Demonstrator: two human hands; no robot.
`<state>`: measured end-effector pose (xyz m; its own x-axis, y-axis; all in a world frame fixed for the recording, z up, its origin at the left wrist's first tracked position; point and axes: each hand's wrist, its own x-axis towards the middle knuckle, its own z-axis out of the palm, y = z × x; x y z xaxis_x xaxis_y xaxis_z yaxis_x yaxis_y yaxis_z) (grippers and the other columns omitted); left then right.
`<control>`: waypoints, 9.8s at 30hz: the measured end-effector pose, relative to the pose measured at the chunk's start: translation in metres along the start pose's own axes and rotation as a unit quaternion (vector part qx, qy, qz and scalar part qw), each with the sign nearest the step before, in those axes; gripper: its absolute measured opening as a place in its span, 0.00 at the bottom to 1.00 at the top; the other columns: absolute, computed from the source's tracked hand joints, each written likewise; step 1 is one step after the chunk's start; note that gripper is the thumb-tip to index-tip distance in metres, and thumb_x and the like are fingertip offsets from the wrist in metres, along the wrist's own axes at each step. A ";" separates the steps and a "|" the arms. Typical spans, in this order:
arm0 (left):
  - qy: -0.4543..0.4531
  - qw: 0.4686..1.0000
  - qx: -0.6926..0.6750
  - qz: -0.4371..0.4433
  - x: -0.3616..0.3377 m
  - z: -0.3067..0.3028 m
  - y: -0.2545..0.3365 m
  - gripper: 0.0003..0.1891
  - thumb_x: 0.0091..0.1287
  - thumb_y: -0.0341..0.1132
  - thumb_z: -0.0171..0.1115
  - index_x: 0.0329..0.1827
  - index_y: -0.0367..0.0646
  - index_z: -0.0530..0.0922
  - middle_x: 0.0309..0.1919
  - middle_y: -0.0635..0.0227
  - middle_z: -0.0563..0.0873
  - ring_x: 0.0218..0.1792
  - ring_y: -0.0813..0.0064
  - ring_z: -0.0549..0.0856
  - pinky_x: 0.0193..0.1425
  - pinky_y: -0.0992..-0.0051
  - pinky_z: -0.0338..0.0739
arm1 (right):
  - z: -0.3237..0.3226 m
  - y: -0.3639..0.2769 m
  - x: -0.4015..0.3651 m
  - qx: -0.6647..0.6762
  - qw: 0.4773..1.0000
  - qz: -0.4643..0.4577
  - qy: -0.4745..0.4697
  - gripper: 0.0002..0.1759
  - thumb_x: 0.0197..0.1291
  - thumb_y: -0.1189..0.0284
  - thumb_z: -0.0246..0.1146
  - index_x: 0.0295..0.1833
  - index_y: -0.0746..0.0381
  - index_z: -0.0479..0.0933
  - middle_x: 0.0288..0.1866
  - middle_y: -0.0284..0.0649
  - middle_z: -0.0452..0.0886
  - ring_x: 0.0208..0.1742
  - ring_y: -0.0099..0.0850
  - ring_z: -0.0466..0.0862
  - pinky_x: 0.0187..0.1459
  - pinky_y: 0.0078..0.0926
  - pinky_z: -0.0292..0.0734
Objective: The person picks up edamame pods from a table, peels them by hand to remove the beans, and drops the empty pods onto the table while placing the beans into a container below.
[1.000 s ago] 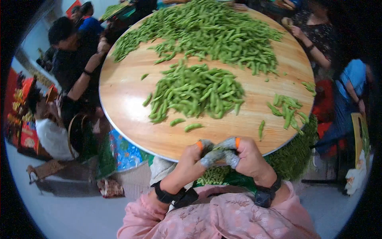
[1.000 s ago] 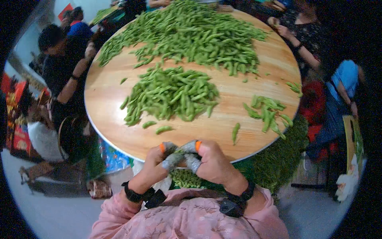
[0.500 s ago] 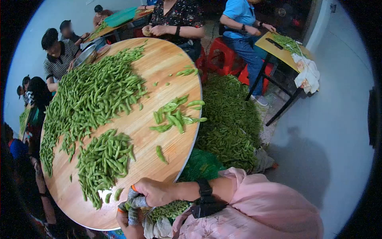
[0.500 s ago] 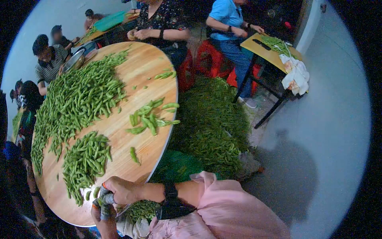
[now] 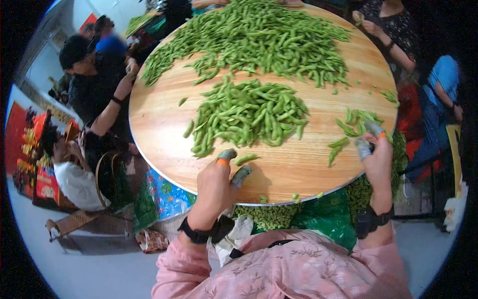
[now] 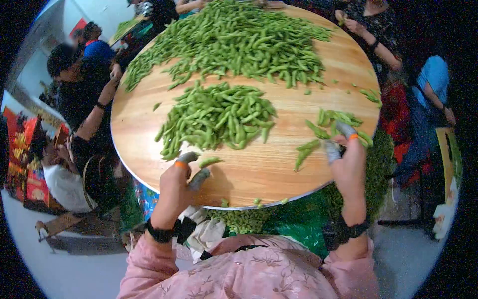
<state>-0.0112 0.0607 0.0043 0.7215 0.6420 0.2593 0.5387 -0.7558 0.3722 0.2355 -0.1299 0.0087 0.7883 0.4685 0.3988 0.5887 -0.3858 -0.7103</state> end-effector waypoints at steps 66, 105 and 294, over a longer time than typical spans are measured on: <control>-0.175 0.842 -0.509 -0.042 -0.020 0.011 0.030 0.07 0.60 0.32 0.51 0.31 0.37 0.72 0.26 0.71 0.76 0.29 0.82 0.75 0.35 0.82 0.70 | 0.059 -0.077 -0.062 0.389 0.821 0.030 -0.417 0.05 0.47 0.82 0.58 0.33 0.69 0.73 0.27 0.33 0.76 0.30 0.18 0.73 0.33 0.16 0.70; -0.240 0.662 -0.703 -0.099 -0.026 0.002 0.034 0.07 0.59 0.31 0.54 0.38 0.38 0.71 0.28 0.75 0.75 0.29 0.86 0.71 0.32 0.86 0.67 | 0.074 -0.051 -0.059 0.653 0.484 0.308 -0.494 0.08 0.51 0.72 0.58 0.36 0.64 0.74 0.28 0.33 0.76 0.26 0.19 0.74 0.29 0.15 0.72; -0.162 0.859 -0.485 -0.008 -0.014 0.006 0.036 0.09 0.60 0.33 0.48 0.29 0.37 0.73 0.19 0.67 0.75 0.22 0.79 0.74 0.26 0.80 0.68 | 0.064 -0.074 -0.049 0.468 0.772 0.069 -0.424 0.07 0.49 0.83 0.56 0.36 0.69 0.73 0.32 0.36 0.77 0.34 0.21 0.76 0.38 0.18 0.71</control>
<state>0.0007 0.0236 0.0092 0.8856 0.4623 0.0442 0.0464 -0.1827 0.9821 0.1421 -0.0733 0.0046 0.1970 0.9795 0.0412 -0.1910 0.0796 -0.9784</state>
